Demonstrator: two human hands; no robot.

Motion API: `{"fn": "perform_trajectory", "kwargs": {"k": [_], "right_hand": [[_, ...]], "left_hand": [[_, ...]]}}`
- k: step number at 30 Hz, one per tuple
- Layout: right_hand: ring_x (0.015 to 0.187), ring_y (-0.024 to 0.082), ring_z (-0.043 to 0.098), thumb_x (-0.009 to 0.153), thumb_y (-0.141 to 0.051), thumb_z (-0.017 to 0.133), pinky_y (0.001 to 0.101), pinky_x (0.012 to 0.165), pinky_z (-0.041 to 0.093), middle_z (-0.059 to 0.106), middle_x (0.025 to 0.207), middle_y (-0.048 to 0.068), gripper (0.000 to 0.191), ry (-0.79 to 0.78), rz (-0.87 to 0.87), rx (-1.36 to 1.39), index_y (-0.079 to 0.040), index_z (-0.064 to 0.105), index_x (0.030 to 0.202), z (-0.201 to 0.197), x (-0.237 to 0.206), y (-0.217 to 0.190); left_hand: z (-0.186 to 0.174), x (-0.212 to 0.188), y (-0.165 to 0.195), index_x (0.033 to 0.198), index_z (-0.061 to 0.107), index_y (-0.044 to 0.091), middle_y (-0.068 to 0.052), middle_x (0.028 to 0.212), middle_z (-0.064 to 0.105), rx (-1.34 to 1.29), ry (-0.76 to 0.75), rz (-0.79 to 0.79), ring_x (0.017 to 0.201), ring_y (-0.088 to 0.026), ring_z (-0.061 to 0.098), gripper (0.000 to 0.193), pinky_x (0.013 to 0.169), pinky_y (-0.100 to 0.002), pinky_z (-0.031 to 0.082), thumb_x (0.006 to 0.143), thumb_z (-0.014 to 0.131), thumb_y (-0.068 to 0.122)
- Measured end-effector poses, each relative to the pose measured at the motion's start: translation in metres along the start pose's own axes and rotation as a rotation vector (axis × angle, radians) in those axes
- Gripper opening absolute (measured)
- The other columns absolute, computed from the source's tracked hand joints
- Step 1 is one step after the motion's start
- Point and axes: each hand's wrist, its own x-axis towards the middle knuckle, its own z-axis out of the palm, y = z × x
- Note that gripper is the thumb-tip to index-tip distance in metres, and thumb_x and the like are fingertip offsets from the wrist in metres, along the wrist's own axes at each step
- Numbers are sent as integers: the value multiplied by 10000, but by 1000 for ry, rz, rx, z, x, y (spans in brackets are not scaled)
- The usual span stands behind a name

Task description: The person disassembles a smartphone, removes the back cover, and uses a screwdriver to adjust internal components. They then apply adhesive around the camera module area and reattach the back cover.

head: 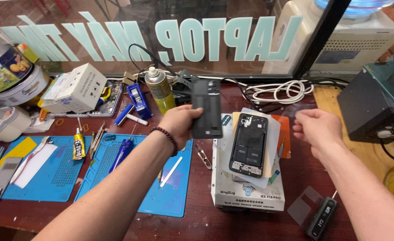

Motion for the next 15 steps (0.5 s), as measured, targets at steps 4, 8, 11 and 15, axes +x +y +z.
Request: {"fn": "perform_trajectory", "kwargs": {"k": [4, 8, 11, 15], "right_hand": [[684, 112, 628, 990, -141, 655, 255, 544, 496, 699, 900, 66, 223, -53, -100, 9, 6, 682, 1156, 16, -5, 14], [622, 82, 574, 953, -111, 655, 229, 482, 421, 701, 866, 46, 245, -167, -203, 39, -17, 679, 1178, 41, -26, -11], [599, 76, 553, 954, -102, 647, 206, 502, 424, 705, 862, 40, 244, -245, -288, 70, -28, 691, 1182, 61, -46, -40], [625, 70, 586, 944, -120, 655, 212, 506, 453, 713, 852, 39, 224, -364, -218, 0, -16, 712, 1134, 87, -71, -66]], "left_hand": [[-101, 11, -25, 1095, 711, 39, -109, 971, 743, 187, 432, -84, 928, -286, 729, 188, 784, -455, 621, 955, 591, 75], [-179, 6, -79, 1137, 780, 57, -160, 1060, 776, 791, 668, -102, 948, -312, 746, 309, 831, -422, 570, 929, 551, 51], [-196, 3, -105, 1162, 764, 78, -150, 1079, 778, 698, 712, -137, 973, -276, 740, 319, 846, -392, 557, 896, 594, 33], [-188, -10, -105, 1164, 757, 78, -147, 1062, 798, 579, 675, -233, 944, -295, 769, 300, 835, -437, 604, 874, 683, 77]]}}
